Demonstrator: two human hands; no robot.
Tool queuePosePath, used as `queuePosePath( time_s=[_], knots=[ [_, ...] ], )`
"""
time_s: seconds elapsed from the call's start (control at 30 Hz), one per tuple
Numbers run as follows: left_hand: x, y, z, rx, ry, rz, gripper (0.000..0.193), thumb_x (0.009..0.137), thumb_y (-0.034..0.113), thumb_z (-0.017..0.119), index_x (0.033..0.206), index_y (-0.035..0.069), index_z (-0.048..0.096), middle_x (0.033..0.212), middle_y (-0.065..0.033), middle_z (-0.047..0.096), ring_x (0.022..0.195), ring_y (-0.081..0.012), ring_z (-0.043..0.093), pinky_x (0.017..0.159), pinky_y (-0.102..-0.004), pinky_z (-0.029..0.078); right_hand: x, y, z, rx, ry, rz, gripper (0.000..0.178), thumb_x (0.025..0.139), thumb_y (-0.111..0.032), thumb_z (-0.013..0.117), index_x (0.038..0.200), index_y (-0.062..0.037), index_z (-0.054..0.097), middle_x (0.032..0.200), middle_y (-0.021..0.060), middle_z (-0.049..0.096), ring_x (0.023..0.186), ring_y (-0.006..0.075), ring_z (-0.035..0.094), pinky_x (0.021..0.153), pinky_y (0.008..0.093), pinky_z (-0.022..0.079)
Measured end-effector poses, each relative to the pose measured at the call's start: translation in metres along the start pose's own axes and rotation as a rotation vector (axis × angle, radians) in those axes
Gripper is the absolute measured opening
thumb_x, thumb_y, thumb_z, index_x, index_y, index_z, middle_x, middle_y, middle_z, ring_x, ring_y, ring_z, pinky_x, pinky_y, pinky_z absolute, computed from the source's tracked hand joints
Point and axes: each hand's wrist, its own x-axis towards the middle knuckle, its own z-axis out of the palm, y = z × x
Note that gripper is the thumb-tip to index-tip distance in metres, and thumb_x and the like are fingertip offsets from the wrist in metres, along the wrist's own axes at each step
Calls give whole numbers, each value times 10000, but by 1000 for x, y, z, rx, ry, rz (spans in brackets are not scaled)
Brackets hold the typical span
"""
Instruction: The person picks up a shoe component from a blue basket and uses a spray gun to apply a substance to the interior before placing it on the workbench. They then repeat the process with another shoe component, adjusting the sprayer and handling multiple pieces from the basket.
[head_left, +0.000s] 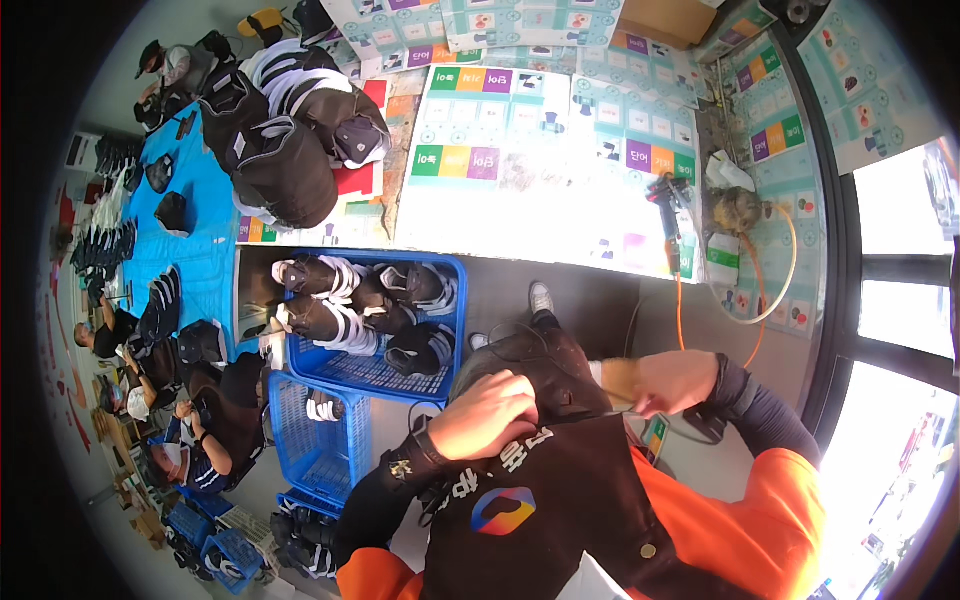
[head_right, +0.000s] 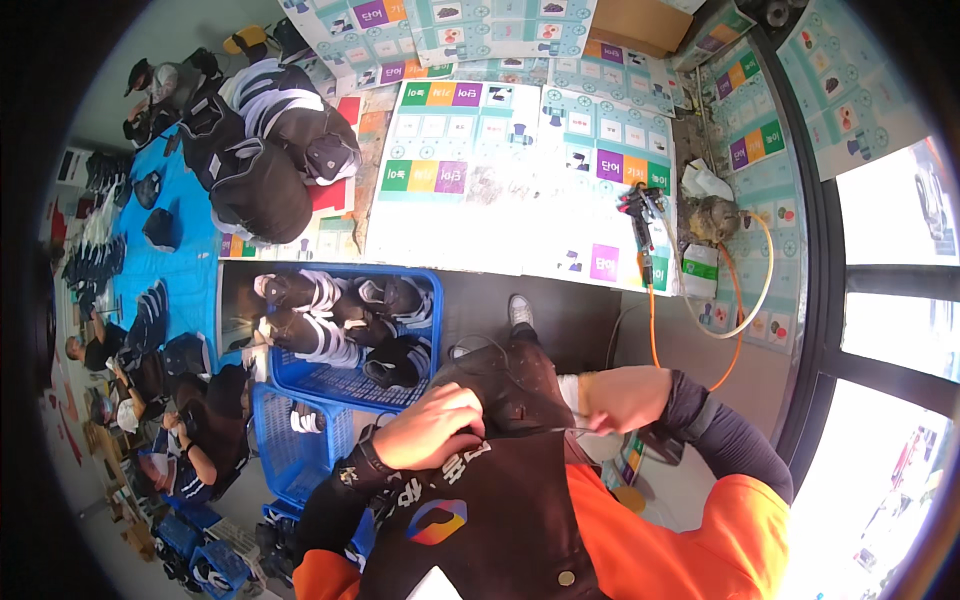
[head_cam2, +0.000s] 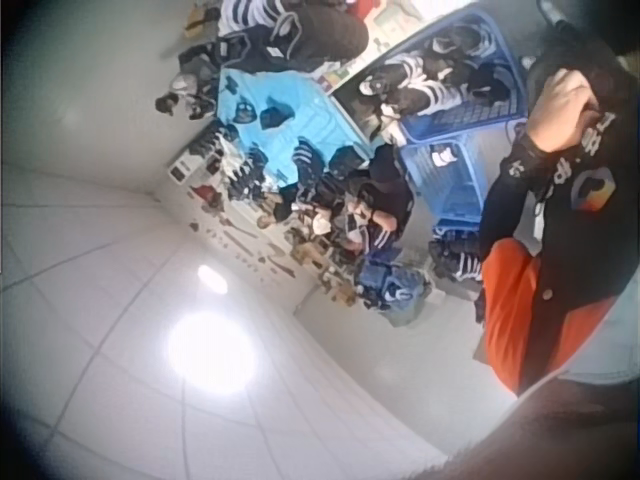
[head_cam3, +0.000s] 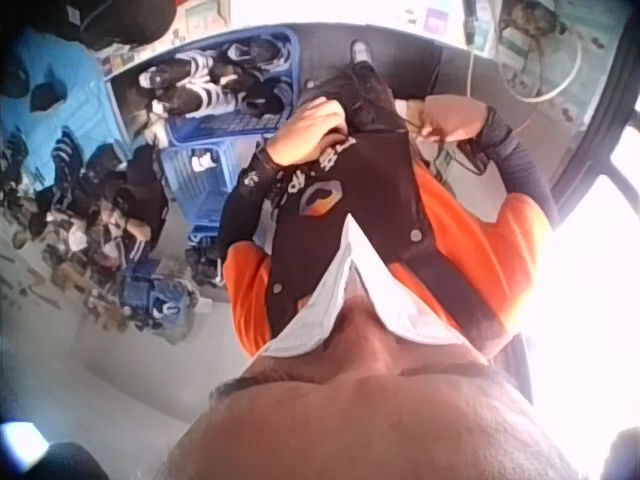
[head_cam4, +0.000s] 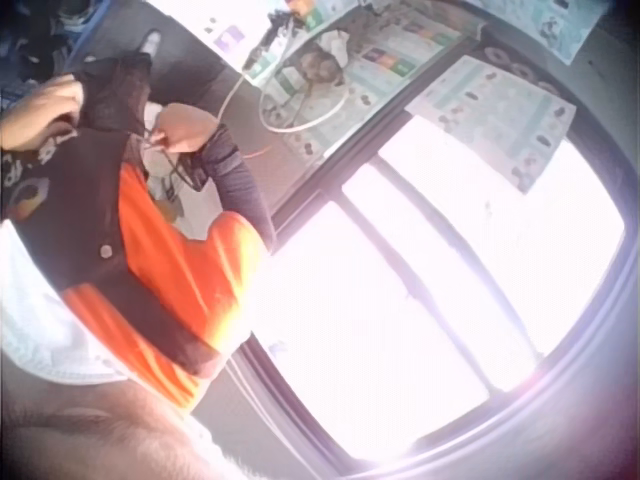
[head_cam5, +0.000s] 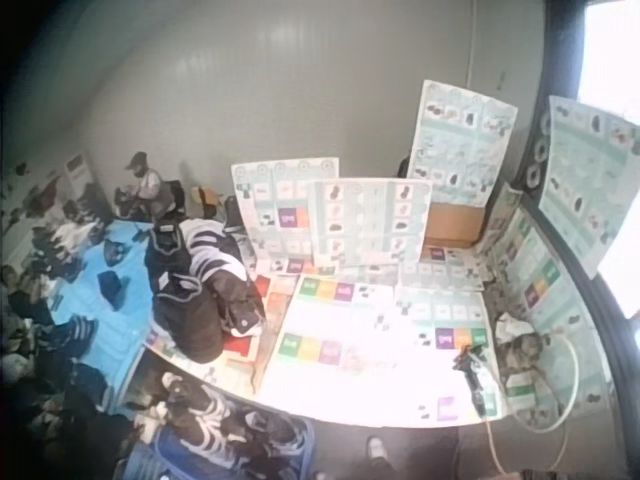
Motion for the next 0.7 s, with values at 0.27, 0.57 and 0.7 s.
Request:
queuePosePath(
  time_s=[0.27, 0.57, 0.7],
  knots=[
    [-8, 2, 5, 48, 143, -103, 167, 878, 113, 778, 962, 46, 651, 1023, -87, 616, 1001, -314, 620, 875, -398, 500, 46, -102, -53, -265, 871, 181, 503, 742, -49, 670, 1241, 0, 625, 1162, 161, 571, 1137, 375, 535, 961, 450, 485],
    [-23, -6, 4, -131, 137, -240, 207, 907, 172, 776, 1020, 12, 709, 1047, -129, 648, 962, -312, 662, 850, -402, 537, 113, -95, -27, -270, 499, 202, 285, 959, -358, 675, 941, -73, 677, 838, 164, 701, 775, 386, 717, 725, 471, 568],
    [-30, -12, -2, -320, 15, -392, 353, 913, 252, 821, 1146, 39, 664, 1075, -112, 609, 925, -226, 659, 807, -369, 543, 94, -81, -43, -171, 473, -170, 241, 969, -303, 642, 905, -71, 660, 813, 155, 688, 820, 377, 700, 720, 472, 553]
  ],
)
